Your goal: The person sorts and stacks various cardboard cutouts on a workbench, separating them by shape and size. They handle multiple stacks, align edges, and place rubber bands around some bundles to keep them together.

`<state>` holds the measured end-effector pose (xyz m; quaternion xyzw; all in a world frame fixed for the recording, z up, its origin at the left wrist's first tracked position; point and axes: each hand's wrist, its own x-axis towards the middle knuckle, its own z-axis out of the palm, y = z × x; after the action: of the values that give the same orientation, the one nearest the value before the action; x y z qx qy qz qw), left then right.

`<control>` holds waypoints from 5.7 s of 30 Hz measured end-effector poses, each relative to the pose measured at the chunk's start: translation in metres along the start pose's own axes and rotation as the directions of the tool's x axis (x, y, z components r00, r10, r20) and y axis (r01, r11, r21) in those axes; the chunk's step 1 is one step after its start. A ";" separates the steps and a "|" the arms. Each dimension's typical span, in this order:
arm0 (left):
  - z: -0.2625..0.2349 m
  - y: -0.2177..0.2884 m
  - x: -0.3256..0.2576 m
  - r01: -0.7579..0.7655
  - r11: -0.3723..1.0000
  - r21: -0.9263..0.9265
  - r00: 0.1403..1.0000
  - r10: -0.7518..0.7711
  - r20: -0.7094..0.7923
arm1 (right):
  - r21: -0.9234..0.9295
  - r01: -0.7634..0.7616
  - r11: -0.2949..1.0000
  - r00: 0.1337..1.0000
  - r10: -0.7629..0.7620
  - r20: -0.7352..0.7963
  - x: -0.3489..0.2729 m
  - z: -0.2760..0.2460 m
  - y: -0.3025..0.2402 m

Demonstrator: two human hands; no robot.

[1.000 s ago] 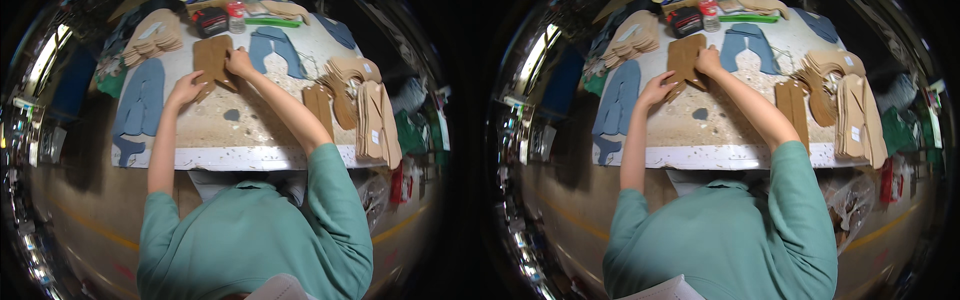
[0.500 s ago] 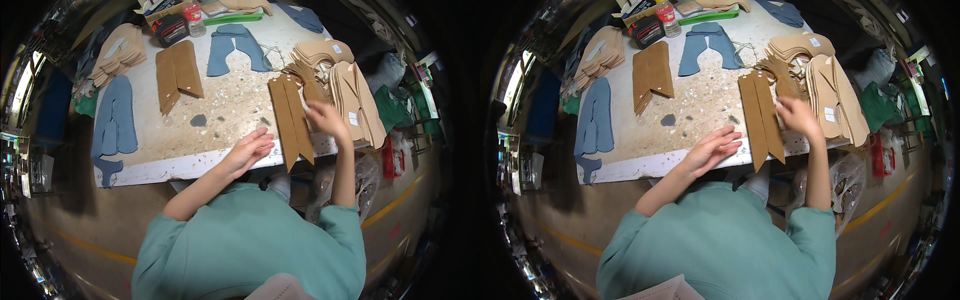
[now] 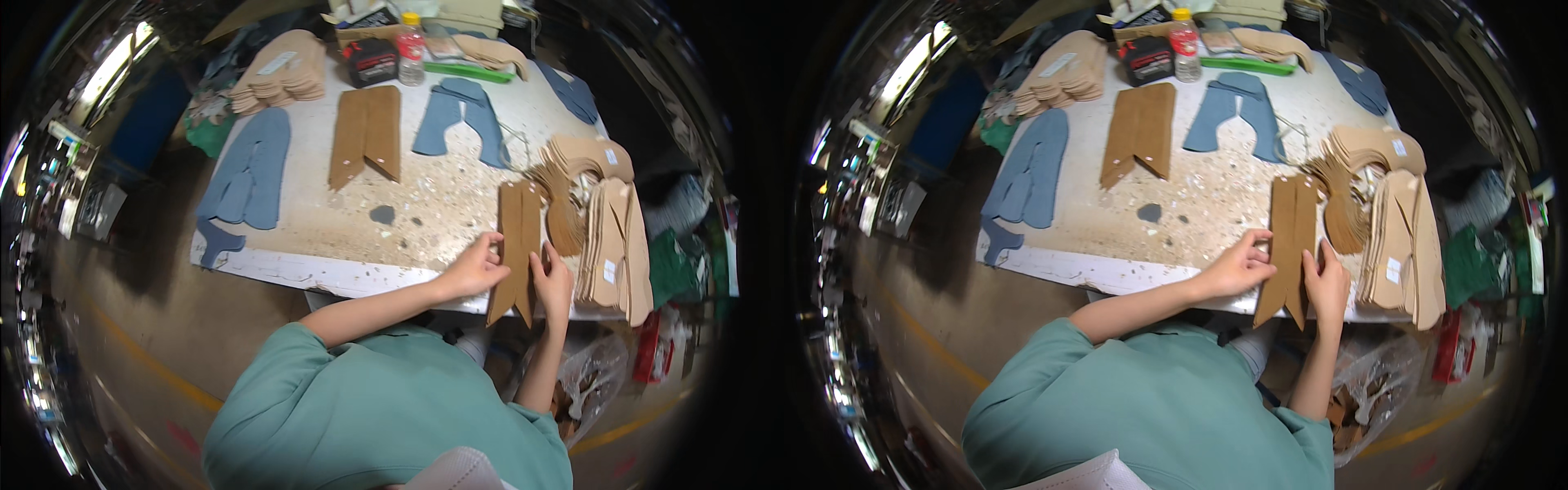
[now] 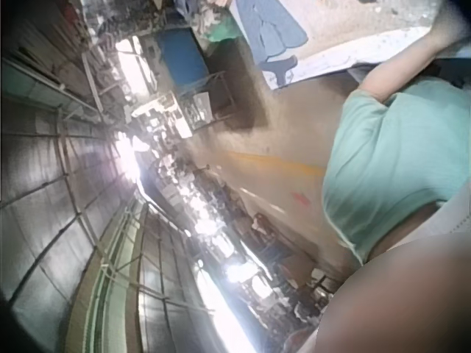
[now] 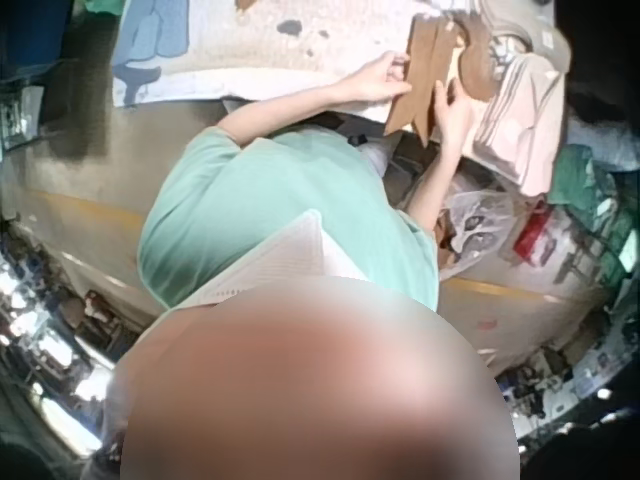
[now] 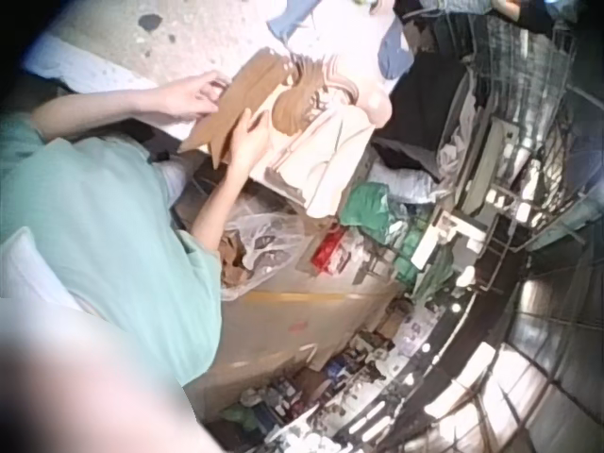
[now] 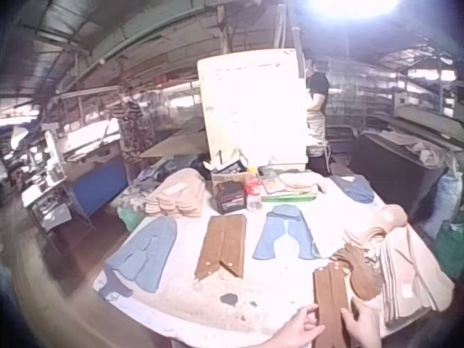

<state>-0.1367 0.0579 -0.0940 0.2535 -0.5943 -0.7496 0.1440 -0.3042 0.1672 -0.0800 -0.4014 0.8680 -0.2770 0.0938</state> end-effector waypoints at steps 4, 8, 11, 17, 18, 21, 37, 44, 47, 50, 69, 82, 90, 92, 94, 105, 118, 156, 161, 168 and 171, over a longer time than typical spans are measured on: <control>0.006 0.001 -0.003 -0.206 0.949 0.236 0.969 0.232 -0.086 | 0.049 -0.022 0.999 1.000 0.022 -0.011 -0.003 0.004 -0.007; 0.001 0.006 -0.004 -0.294 0.852 0.433 0.938 0.344 -0.039 | 0.275 -0.034 0.961 0.998 0.046 -0.037 -0.005 0.011 -0.011; -0.007 0.011 -0.009 -0.252 0.811 0.528 0.950 0.312 -0.025 | 0.546 -0.053 0.836 0.998 0.025 0.058 -0.009 0.018 -0.016; -0.071 0.025 -0.063 -0.194 0.885 0.424 0.980 0.153 0.128 | 0.840 -0.190 0.509 0.961 -0.077 0.265 -0.019 0.016 -0.041; -0.089 0.029 -0.081 -0.140 0.916 0.376 0.985 0.091 0.145 | 0.832 -0.218 0.511 0.949 -0.089 0.303 -0.022 0.014 -0.046; -0.139 0.041 -0.144 -0.050 0.925 0.378 0.998 0.033 0.049 | 0.794 -0.302 0.527 0.863 -0.204 0.463 -0.031 0.016 -0.069; -0.233 0.032 -0.209 0.024 0.974 0.227 0.869 0.092 -0.486 | 0.649 0.277 0.709 0.542 -0.673 0.504 -0.043 0.123 -0.217; -0.239 0.041 -0.214 0.185 0.698 0.692 0.643 0.446 -0.622 | 0.686 0.226 0.691 0.580 -0.662 0.475 -0.050 0.114 -0.211; -0.261 0.037 -0.244 0.421 0.563 0.712 0.394 0.594 -0.702 | 0.648 0.296 0.702 0.581 -0.671 0.462 -0.047 0.110 -0.211; -0.284 0.025 -0.287 0.751 0.383 0.538 0.278 0.555 -0.784 | 0.556 0.380 0.739 0.640 -0.644 0.418 -0.030 0.104 -0.217; -0.284 -0.016 -0.298 0.547 0.753 0.366 -0.018 0.448 -0.894 | 0.577 -0.162 0.801 0.700 -0.318 0.639 0.130 0.302 -0.417; -0.284 -0.020 -0.298 0.507 0.762 0.403 -0.101 0.517 -0.850 | 0.331 0.453 0.828 0.764 -0.552 0.334 0.107 0.317 -0.441; -0.279 -0.028 -0.295 0.483 0.773 0.411 -0.146 0.534 -0.833 | 0.485 0.614 0.622 0.708 -0.707 0.011 0.097 0.319 -0.441; -0.280 -0.028 -0.295 0.454 0.785 0.421 -0.155 0.535 -0.830 | 0.488 0.577 0.655 0.738 -0.674 0.033 0.102 0.324 -0.443; -0.281 -0.029 -0.295 0.429 0.795 0.429 -0.159 0.534 -0.831 | 0.504 0.563 0.655 0.746 -0.665 0.031 0.108 0.331 -0.443; -0.284 -0.032 -0.292 0.440 0.775 0.454 -0.178 0.571 -0.802 | 0.012 0.690 0.724 0.694 -0.667 0.271 0.080 0.299 -0.436; -0.261 -0.006 -0.287 0.679 0.519 0.519 -0.140 0.786 -0.603 | 0.230 0.817 0.529 0.410 -0.814 0.412 0.059 0.195 -0.393; -0.163 -0.006 -0.234 -0.101 0.983 0.151 0.608 0.181 -0.773 | 0.760 0.044 0.648 0.668 -0.585 0.460 -0.105 0.095 -0.174; -0.166 -0.019 -0.235 -0.074 0.966 0.247 0.543 0.247 -0.803 | 0.787 -0.013 0.617 0.604 -0.622 0.498 -0.094 0.104 -0.176; -0.192 -0.009 -0.219 -0.040 0.925 0.377 0.539 0.337 -0.772 | 0.817 -0.066 0.573 0.680 -0.574 0.457 -0.072 0.148 -0.210; -0.214 0.001 -0.200 -0.056 0.938 0.341 0.563 0.312 -0.765 | 0.793 0.088 0.602 0.733 -0.579 0.358 -0.051 0.179 -0.235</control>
<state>0.1470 -0.0138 -0.0867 0.5202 -0.5852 -0.4400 0.4397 -0.0501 0.0093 -0.1011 -0.5573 0.5108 -0.4748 0.4507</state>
